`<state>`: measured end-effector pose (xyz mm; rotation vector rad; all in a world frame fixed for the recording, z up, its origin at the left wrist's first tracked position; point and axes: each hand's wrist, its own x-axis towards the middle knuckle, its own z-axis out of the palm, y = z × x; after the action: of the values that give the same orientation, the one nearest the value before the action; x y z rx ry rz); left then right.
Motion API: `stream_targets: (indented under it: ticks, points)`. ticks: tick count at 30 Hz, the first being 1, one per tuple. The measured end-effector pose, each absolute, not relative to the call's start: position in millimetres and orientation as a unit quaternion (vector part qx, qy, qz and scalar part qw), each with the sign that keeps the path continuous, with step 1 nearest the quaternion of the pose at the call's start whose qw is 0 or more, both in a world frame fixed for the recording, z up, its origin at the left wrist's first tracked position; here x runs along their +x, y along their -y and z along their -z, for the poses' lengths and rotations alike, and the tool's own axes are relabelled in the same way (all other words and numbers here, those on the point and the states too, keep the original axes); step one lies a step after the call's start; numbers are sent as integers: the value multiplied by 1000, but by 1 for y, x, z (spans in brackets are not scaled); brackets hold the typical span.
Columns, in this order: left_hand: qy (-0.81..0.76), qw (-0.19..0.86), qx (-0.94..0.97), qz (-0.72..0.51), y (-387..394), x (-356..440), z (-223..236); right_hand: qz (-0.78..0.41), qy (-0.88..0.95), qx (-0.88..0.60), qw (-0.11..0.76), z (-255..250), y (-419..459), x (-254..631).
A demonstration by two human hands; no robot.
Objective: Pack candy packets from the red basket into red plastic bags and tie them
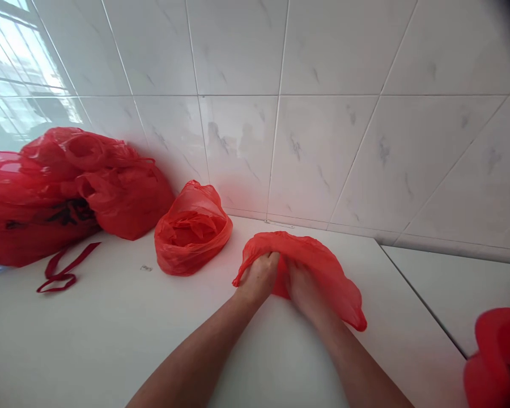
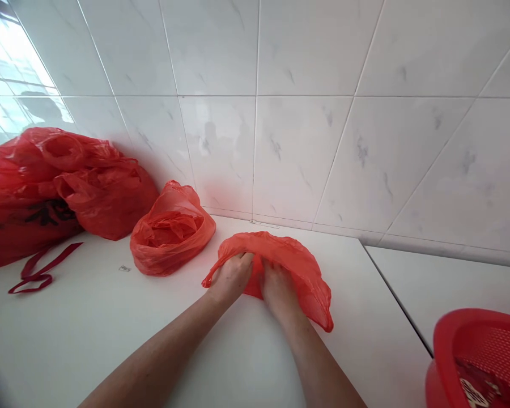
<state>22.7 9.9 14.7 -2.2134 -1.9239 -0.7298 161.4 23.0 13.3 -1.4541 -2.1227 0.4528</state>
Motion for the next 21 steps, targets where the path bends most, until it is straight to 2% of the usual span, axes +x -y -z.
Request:
stream_targets:
  ticks: [4, 8, 11, 13, 16, 21]
  points:
    - [666, 73, -715, 200, -10, 25, -14, -191, 814, -499, 231, -16, -18, 160]
    - [695, 73, -696, 164, -16, 19, -15, -311, 822, -449, 161, -15, -15, 164]
    - [719, 60, -681, 123, -20, 10, -17, -372, 789, -452, 185, -16, -21, 170]
    - [726, 45, -678, 105, -21, 3, -19, -354, 751, -510, 227, -17, -28, 175]
    - [714, 25, -693, 101, -20, -5, -22, -290, 694, -620, 224, -17, -37, 182]
    - [695, 3, -715, 81, -15, -7, -29, -256, 706, -626, 208, -18, -38, 190]
